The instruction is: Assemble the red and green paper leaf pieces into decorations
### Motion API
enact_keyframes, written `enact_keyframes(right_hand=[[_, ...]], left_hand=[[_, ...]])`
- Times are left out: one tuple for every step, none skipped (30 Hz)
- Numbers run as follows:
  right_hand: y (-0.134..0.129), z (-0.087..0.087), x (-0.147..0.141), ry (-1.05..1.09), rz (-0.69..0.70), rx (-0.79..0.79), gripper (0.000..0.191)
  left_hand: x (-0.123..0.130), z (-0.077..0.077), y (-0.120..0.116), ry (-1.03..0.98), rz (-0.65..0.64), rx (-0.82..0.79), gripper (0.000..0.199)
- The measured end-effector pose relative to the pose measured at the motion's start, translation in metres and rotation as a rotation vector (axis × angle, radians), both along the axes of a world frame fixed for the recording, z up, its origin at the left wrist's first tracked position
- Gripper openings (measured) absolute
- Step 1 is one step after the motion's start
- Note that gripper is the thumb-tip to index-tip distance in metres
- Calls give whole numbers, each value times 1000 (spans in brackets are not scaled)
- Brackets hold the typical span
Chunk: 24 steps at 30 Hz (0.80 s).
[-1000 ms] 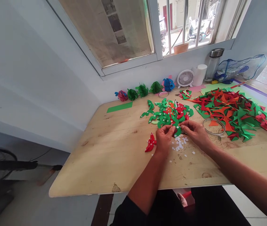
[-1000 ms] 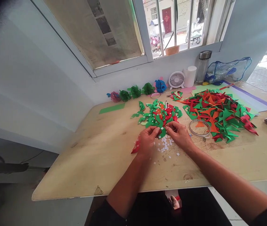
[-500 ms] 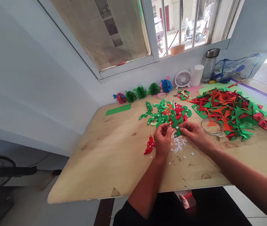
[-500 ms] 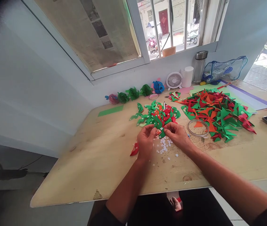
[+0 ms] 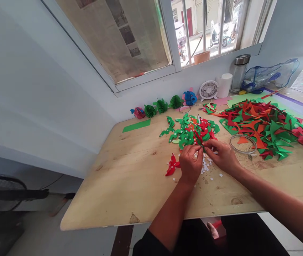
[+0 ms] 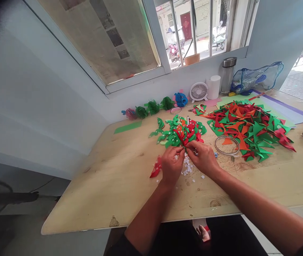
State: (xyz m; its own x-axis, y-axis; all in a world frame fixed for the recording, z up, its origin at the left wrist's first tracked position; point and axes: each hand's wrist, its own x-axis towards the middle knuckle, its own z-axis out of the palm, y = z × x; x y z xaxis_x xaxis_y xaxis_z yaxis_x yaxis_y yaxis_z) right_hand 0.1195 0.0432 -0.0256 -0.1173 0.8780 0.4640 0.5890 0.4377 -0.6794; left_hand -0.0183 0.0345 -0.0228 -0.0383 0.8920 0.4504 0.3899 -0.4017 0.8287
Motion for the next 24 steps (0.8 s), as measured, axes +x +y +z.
enact_keyframes(right_hand=[[-1,0,0,-16,2,17,12],[-1,0,-1,-31,3,33,11],[-2,0,-1,-47,5,46,11],[-2,1,-2,-63,8,58,11],[-3,1,-2,-75,10,71,11],[-3,2,-2,-87,14,82,11],[-3,2,-2,-96,14,94,12],[-3,2,-1,-104,14,104,12],[-3,2,-1,-109,15,112,12],[-2,2,-1,-110,15,117,12],[-2,2,-1,-110,17,118,12],[-2,1,-1,-107,17,117,13],[-2,1,-1,-102,18,115,13],[-2,1,-1,-100,25,111,13],[-3,1,-2,-99,34,107,12],[-3,1,-3,-100,41,103,12],[-3,1,-3,-103,47,98,12],[-4,0,-4,-103,50,92,12],[-4,0,-4,-101,50,82,11],[-3,0,-4,-94,45,70,11],[-3,-1,-4,-82,39,54,11],[-3,-1,-4,-64,33,35,11],[-2,-1,-3,-42,25,14,12],[-2,-1,-3,-17,15,-8,12]], left_hand=[[0,0,0,9,6,1,11],[0,0,0,18,13,0,11],[0,0,0,27,20,-6,11],[0,0,0,32,27,-15,10],[0,0,0,31,30,-27,10],[0,0,0,22,31,-43,10],[0,0,0,4,31,-60,10],[0,1,0,-19,29,-78,10],[0,1,0,-43,26,-95,9],[0,1,0,-63,25,-111,9],[0,2,0,-77,26,-124,9],[0,2,0,-87,31,-134,10],[0,1,1,-94,36,-143,10],[0,1,1,-101,41,-149,9],[-1,1,2,-108,44,-154,9],[-1,0,3,-114,46,-156,10],[-1,-1,3,-116,45,-155,11],[-1,-1,3,-112,41,-152,13],[-1,-1,4,-102,37,-147,15],[-1,-2,3,-89,31,-141,18],[-1,-2,3,-76,25,-136,19],[0,-2,3,-66,18,-135,21],[0,-2,2,-62,14,-138,21],[1,-2,1,-65,14,-143,22]])
